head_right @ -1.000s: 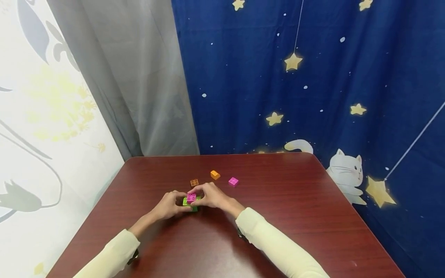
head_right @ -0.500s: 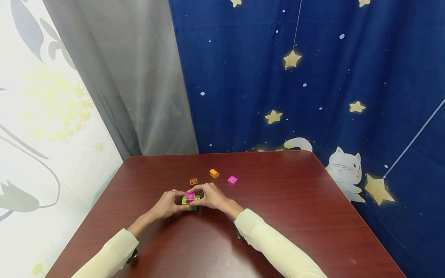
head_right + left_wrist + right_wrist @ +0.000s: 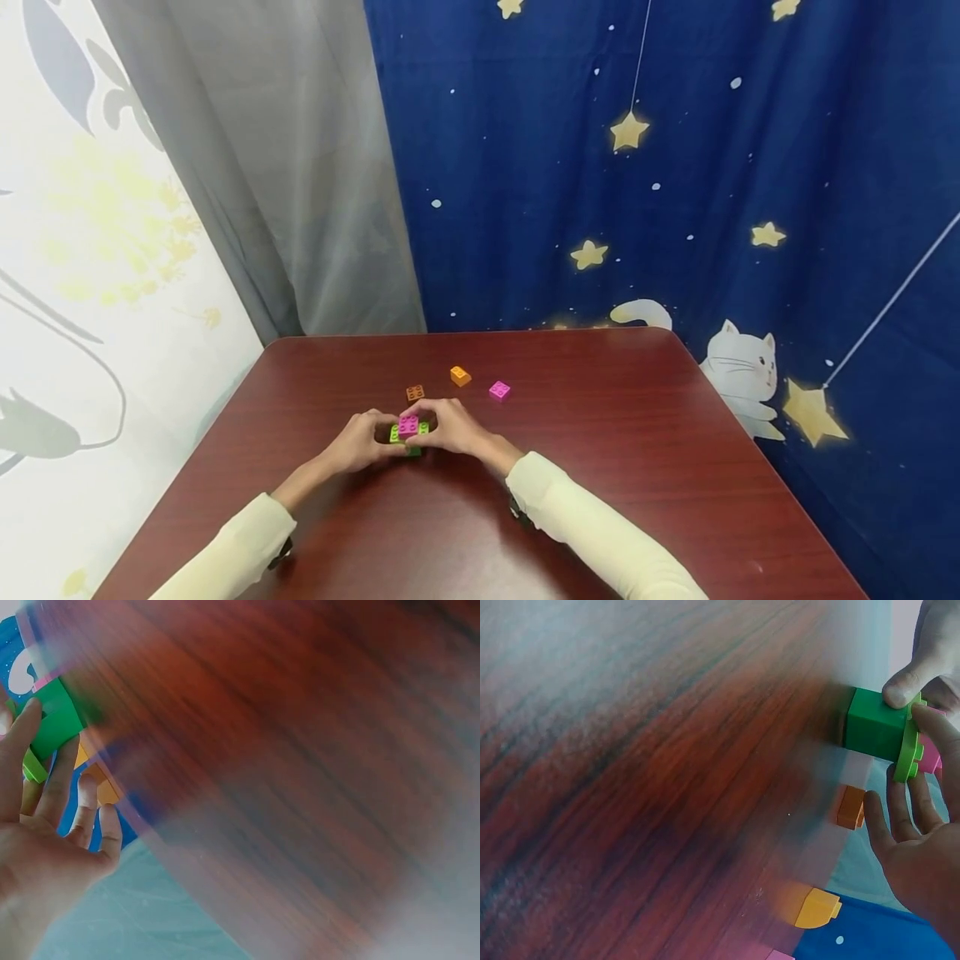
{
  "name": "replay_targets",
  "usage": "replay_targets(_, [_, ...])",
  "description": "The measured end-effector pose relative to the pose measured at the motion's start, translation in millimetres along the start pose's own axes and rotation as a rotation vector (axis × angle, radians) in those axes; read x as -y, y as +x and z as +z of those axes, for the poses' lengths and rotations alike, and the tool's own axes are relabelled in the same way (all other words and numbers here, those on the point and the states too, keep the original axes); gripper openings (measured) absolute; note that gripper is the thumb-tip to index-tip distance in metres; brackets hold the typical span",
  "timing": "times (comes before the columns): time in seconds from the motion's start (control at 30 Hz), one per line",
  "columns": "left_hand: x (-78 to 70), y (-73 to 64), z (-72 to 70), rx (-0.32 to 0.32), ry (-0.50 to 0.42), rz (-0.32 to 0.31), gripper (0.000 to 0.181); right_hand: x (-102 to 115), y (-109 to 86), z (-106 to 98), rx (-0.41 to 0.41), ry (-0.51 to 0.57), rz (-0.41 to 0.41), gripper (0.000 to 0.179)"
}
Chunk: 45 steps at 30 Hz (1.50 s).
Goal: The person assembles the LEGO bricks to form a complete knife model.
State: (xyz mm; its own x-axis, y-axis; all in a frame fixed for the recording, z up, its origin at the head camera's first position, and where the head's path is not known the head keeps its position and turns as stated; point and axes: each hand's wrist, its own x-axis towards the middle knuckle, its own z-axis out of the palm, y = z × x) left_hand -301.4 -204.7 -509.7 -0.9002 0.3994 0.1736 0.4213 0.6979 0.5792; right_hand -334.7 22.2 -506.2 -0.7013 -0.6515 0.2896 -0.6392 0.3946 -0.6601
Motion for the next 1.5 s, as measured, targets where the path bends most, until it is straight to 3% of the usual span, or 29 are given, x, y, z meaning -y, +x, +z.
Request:
replay_targets(0.33, [-0.6,1.3,-1.5,0.024,0.017,-0.024,0.033,3.6,-0.7,-6.3,0.032,-0.071,-0.062,0.042])
replay_targets(0.6, [-1.1,-0.1,-1.2,0.022,0.0,-0.014,0.035,6.4,4.8,-15.6,0.039,0.067,-0.047,0.04])
replay_targets(0.77, [-1.8,-0.8,0.0,0.017,-0.011,-0.039,0.041,4.3,9.1,-24.6,0.019,0.083,-0.031,0.035])
replay_targets(0.97, [-2.8,0.4,0.4,0.002,0.001,-0.064,0.045,-6.3,12.2,-33.1,-0.025,0.044,0.019,0.035])
replay_targets(1.23, [-2.0,-0.5,0.0,0.009,0.009,-0.076,0.047,-29.0,15.8,-36.2,-0.074,0.056,0.0,0.037])
replay_targets(1.5, [-2.8,1.6,1.0,0.01,0.008,-0.078,0.048,-45.0,21.8,-36.4,-0.081,0.054,0.033,0.041])
